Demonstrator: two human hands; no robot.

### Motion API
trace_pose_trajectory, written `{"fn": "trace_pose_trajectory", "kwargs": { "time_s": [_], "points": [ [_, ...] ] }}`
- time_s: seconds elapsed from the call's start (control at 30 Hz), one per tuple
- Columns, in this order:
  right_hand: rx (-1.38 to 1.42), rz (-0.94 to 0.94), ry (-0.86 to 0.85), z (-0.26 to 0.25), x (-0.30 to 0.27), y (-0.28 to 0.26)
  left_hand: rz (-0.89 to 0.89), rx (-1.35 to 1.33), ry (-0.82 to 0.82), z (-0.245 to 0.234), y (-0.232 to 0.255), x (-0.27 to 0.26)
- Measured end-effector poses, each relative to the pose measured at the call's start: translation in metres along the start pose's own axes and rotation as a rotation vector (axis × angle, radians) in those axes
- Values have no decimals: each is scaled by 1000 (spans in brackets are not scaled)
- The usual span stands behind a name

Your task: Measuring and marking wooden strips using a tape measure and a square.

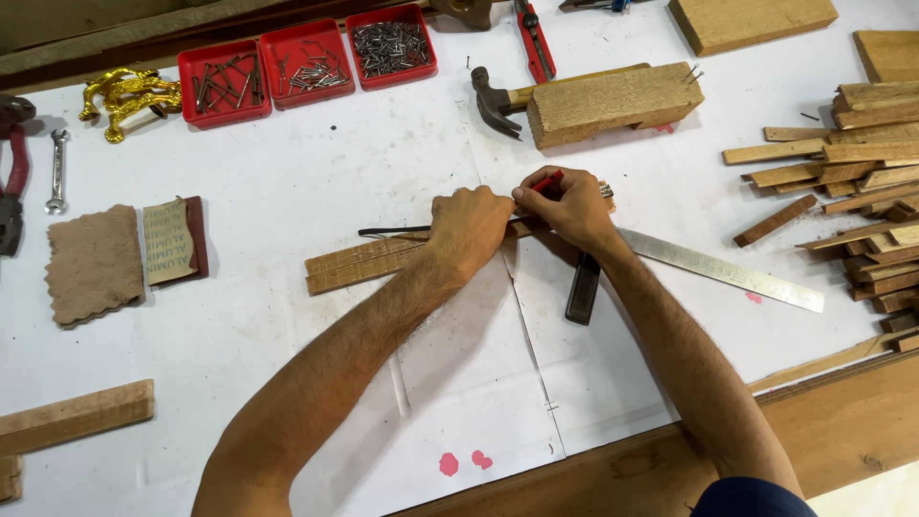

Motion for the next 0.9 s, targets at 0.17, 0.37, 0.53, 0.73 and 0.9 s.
{"fn": "trace_pose_trajectory", "kwargs": {
  "time_s": [0.17,0.37,0.53,0.73,0.9],
  "points": [
    [-24,-38,-4,0,0,5,-1,-36,11,-8,2,-7],
    [-38,-38,-23,-2,-2,-1,24,-65,64,-2,-3,-3],
    [-46,-36,-68,-2,-6,-9,7,-79,39,-6,-3,2],
    [-102,-28,-56,1,-5,-8,-59,-74,-49,-13,-2,8],
    [-84,-31,-58,3,-2,0,-71,-70,-70,-15,-2,12]
  ]
}}
Point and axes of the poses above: each hand's wrist, its own x-axis towards the middle knuckle, its own z-axis out of the palm, y = z × x, the point moved 3 cm from there along x, towards the middle knuckle, and after that the axes turned 6 degrees about -x, right-handed, at the moved point
